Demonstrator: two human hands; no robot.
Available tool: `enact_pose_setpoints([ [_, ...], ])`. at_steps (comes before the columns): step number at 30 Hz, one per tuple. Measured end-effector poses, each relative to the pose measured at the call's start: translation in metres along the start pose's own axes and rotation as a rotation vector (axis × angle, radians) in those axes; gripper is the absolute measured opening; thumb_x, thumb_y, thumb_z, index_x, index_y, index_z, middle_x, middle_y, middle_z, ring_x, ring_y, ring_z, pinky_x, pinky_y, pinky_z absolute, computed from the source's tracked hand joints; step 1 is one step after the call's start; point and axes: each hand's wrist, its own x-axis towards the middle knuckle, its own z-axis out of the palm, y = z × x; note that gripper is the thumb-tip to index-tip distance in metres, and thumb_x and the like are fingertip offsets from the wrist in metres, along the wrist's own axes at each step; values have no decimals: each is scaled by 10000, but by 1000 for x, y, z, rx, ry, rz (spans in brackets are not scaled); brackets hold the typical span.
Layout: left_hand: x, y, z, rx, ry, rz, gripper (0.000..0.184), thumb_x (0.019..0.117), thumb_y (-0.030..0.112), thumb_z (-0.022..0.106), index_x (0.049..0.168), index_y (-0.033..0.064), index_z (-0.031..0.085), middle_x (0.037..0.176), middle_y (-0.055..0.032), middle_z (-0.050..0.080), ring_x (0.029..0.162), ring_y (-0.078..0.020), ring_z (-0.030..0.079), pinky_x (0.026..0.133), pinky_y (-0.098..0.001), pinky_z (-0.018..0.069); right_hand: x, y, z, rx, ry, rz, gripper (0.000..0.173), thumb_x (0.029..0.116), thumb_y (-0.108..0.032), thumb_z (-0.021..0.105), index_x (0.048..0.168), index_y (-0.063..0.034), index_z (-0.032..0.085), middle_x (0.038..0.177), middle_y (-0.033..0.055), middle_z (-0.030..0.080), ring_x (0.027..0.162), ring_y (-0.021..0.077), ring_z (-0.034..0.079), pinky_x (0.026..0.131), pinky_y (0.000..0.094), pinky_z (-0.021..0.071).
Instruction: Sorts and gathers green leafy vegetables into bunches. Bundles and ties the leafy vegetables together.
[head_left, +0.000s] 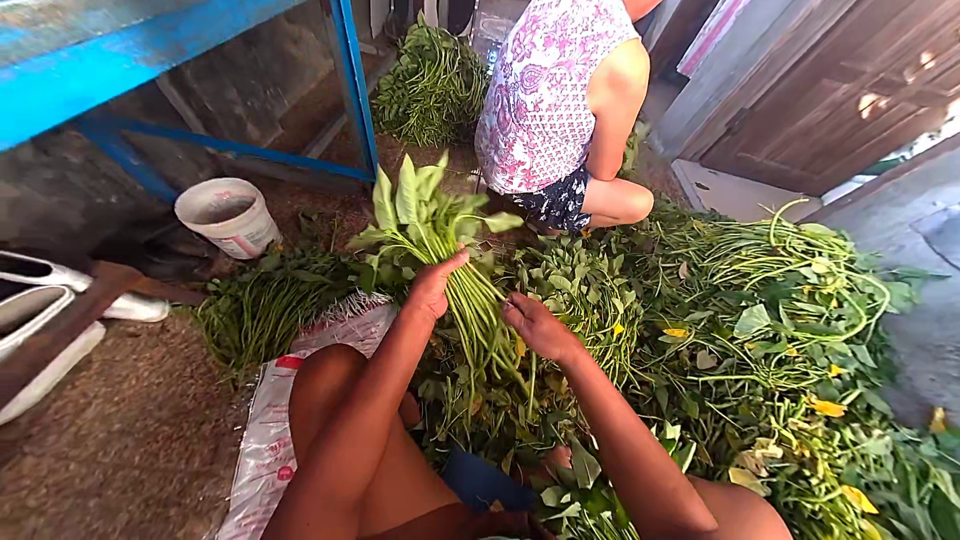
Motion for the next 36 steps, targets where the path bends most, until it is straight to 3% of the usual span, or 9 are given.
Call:
enact_pose_setpoints([
  [10,13,17,-23,31,200,134,307,941,161,743,1226,89,653,1081,-64,695,944,-162,672,843,-362,573,-58,28,6,34,166,2,255,1071,-258,481,1005,-49,611,744,-38,487,633,29,468,608,221,416],
  [16,7,17,-22,-23,191,136,328,936,128,742,1243,76,638,1136,-85,686,990,-180,675,862,-380,578,-60,19,10,-347,23,277,383,1110,-218,335,1241,61,563,1125,266,629,1089,389,638,974,532,492],
  [18,1,12,-17,-46,227,128,334,937,132,743,1247,68,639,1143,-96,684,993,-188,672,864,-384,572,-52,34,7,-107,120,274,381,1095,-172,324,1112,83,606,935,231,619,878,335,629,830,485,512],
  [20,-3,8,-11,-70,269,130,304,940,131,739,1222,61,649,1106,-101,692,966,-191,677,843,-379,577,-37,51,16,509,425,214,340,1048,-131,282,799,-51,500,601,-5,474,473,88,431,460,237,391],
  [24,-7,12,-3,-135,348,196,278,945,96,725,1203,42,638,1067,-103,689,935,-188,675,829,-384,580,-13,42,13,1608,847,189,362,1053,-150,258,718,-167,394,482,-66,394,351,20,346,347,155,290],
  [28,-4,33,-11,-150,424,394,412,934,111,747,1306,34,587,1192,-122,663,1052,-201,668,922,-410,571,-36,68,6,1236,842,306,301,1060,-128,272,798,-91,415,485,-16,387,353,51,350,359,177,316],
  [31,-9,22,-4,-32,412,516,526,893,116,796,1348,5,556,1226,-140,669,1089,-214,674,954,-416,572,-67,41,9,228,158,471,444,1084,-238,478,1474,-41,399,1133,193,684,854,260,715,741,402,603],
  [33,-22,12,8,73,386,514,578,877,149,821,1360,-4,542,1252,-146,658,1129,-205,658,982,-411,556,-68,2,24,-135,102,418,967,943,-395,728,1631,-42,149,1538,287,423,1359,408,517,1105,562,452],
  [36,-49,10,35,94,335,436,620,865,146,834,1372,-15,516,1242,-164,655,1121,-223,657,976,-427,556,-44,-27,48,-254,384,90,1318,689,-518,912,1617,30,154,1645,331,193,1507,481,282,1200,620,298],
])
